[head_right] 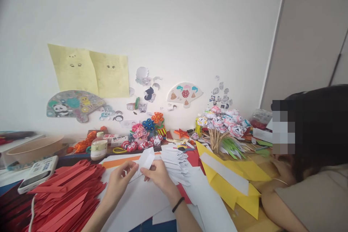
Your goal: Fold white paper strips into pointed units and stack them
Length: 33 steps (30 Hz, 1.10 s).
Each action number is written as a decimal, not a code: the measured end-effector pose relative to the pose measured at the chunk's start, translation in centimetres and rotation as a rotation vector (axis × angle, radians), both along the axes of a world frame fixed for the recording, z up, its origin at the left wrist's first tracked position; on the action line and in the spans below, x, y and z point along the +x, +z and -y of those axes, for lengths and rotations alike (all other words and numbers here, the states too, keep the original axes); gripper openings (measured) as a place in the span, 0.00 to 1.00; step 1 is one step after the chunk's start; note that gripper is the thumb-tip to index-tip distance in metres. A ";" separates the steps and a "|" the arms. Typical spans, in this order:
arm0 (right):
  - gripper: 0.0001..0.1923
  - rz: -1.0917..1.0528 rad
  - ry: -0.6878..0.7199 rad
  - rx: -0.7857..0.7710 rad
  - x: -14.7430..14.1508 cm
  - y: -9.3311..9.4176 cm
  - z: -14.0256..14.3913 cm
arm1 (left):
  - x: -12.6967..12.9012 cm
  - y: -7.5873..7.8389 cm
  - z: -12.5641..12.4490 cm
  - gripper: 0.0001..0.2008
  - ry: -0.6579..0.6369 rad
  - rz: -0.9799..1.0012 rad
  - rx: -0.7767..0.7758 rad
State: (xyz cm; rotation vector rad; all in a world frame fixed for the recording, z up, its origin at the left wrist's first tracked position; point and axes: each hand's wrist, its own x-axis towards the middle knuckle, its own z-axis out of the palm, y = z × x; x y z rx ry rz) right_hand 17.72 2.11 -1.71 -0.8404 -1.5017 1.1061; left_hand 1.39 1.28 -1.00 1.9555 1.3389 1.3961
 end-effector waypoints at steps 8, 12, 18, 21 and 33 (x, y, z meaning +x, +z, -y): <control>0.16 -0.057 -0.102 -0.021 0.1 0.6 0.1 | 0.6 0.3 0.2 0.19 -0.123 -0.020 -0.090; 0.15 -0.082 -0.096 -0.033 0.1 0.8 0.2 | 0.7 0.2 0.3 0.18 -0.145 -0.032 -0.089; 0.16 -0.101 -0.099 -0.030 0.0 0.8 0.2 | 0.8 0.0 0.3 0.18 -0.164 -0.058 -0.094; 0.15 -0.088 -0.099 -0.029 -0.1 0.9 0.3 | 0.8 0.0 0.3 0.19 -0.150 -0.060 -0.074; 0.15 -0.164 -0.179 -0.047 0.3 1.1 -0.1 | 1.0 -0.2 0.2 0.17 -0.160 -0.063 -0.084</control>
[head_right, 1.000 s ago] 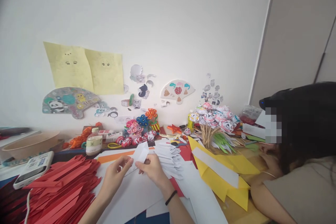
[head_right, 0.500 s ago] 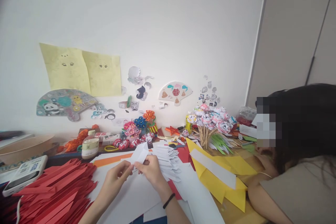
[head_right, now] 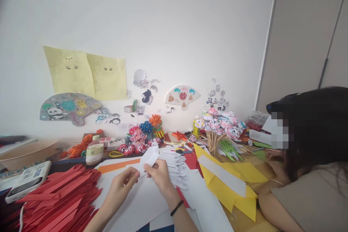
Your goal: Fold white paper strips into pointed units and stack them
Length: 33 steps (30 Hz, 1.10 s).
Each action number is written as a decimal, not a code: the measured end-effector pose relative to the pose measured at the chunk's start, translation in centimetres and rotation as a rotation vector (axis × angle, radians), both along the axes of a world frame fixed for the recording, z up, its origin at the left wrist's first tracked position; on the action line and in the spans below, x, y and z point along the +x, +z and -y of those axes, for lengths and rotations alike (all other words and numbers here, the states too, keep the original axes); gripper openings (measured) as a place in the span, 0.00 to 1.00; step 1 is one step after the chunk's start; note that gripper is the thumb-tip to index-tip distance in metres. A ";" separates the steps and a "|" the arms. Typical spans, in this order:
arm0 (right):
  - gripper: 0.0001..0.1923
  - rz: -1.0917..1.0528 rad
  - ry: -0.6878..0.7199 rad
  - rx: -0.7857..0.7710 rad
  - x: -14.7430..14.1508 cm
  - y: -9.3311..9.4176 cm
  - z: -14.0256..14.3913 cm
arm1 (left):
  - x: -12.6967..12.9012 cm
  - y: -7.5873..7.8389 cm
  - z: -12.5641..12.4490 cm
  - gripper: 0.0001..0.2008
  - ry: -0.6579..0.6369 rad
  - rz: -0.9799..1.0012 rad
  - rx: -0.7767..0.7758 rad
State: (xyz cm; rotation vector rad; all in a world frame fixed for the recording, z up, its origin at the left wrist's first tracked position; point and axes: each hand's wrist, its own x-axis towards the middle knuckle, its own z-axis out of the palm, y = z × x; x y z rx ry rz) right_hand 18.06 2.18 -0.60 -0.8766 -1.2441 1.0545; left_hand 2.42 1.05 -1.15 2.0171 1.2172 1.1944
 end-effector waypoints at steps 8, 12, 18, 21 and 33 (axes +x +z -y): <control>0.13 0.057 0.041 -0.002 -0.1 -0.3 0.0 | -0.1 -0.3 -0.1 0.17 0.043 0.043 0.003; 0.13 0.055 0.062 -0.026 -0.3 -0.2 0.2 | -0.1 -0.3 -0.2 0.16 0.044 0.030 -0.010; 0.13 0.080 0.107 -0.019 -0.1 -0.2 0.3 | -0.1 0.0 0.1 0.16 0.032 0.006 0.018; 0.14 0.084 0.152 0.007 -0.1 -0.3 0.2 | -0.1 -0.1 -0.1 0.16 0.035 -0.007 0.027; 0.26 0.025 0.223 0.002 0.3 -1.4 -1.0 | -1.2 -0.5 -1.1 0.16 0.067 0.038 -0.060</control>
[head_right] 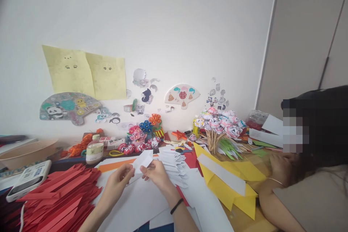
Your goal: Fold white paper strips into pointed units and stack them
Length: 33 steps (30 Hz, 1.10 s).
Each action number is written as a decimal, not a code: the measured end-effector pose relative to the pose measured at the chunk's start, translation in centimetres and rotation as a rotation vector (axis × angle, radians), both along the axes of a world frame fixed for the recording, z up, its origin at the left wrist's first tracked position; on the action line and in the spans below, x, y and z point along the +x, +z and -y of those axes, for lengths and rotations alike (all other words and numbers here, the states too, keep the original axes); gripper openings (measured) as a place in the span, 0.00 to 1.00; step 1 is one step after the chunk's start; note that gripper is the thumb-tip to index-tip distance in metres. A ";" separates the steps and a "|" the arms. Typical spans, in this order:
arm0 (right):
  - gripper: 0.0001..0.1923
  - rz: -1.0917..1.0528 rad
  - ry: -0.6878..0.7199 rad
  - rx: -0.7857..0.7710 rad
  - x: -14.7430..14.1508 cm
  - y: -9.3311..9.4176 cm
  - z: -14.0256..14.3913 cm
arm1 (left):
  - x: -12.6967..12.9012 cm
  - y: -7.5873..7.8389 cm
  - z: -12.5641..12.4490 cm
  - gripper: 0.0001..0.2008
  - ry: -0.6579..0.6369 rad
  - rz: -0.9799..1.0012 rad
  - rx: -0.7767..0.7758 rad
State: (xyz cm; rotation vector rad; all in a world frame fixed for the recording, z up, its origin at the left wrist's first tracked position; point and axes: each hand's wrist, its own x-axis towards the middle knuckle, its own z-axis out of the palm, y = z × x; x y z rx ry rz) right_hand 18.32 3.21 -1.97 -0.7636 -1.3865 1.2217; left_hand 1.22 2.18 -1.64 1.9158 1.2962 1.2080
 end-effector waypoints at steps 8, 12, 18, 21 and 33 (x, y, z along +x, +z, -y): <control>0.25 -0.004 -0.226 0.014 1.7 0.2 -0.6 | -1.3 -0.2 -0.8 0.14 -0.032 -0.181 -0.007; 0.21 0.106 -0.212 0.018 1.7 -0.7 -0.9 | -1.3 -0.1 -0.8 0.14 -0.034 -0.201 -0.018; 0.19 0.215 -0.252 0.033 1.3 -1.3 -1.0 | -1.1 -0.3 -0.7 0.12 -0.044 -0.227 0.005; 0.17 0.279 -0.228 0.057 1.7 -1.1 -1.0 | -1.2 -0.5 -1.1 0.10 -0.039 -0.283 -0.007; 0.07 0.647 -0.250 0.180 3.5 -2.5 0.4 | -1.1 -0.2 0.5 0.03 -0.098 -0.437 -0.017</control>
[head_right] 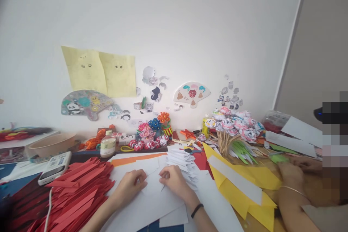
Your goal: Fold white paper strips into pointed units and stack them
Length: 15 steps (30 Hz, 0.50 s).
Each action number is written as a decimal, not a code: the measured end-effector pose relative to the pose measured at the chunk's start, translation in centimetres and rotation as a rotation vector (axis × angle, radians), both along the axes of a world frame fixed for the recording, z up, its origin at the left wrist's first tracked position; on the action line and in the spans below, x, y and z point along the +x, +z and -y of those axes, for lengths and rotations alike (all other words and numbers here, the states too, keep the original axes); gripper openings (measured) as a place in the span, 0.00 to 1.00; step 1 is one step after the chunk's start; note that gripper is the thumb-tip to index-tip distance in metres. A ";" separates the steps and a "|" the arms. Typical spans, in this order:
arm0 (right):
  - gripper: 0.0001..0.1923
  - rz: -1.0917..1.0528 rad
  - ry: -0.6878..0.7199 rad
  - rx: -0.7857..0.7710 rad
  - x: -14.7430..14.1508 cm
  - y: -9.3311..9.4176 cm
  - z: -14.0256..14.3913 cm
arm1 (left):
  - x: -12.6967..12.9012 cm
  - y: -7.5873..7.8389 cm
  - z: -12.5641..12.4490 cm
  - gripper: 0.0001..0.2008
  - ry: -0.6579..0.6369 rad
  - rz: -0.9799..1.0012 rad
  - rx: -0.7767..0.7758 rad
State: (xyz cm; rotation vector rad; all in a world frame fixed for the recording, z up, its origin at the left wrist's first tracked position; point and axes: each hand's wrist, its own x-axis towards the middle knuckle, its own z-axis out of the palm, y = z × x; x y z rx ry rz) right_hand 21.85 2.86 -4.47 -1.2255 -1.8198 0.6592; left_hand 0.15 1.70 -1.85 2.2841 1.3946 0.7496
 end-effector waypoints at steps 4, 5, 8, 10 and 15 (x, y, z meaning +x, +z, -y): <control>0.06 0.074 0.006 0.023 -0.1 0.2 0.4 | 0.0 -0.8 0.1 0.03 0.013 0.022 0.032; 0.06 0.085 0.008 0.031 -0.1 0.2 0.4 | -0.1 -0.9 0.1 0.04 0.019 0.023 0.038; 0.07 0.101 0.021 0.036 -0.2 0.4 0.4 | 0.0 -0.8 -0.1 0.04 0.028 0.019 0.034; 0.07 0.104 0.035 0.028 -0.2 0.4 0.3 | 0.0 -0.7 -0.2 0.04 0.028 0.015 0.023; 0.09 0.137 0.049 0.051 -0.1 0.3 0.4 | 0.1 -0.9 -0.7 0.04 0.034 0.016 0.016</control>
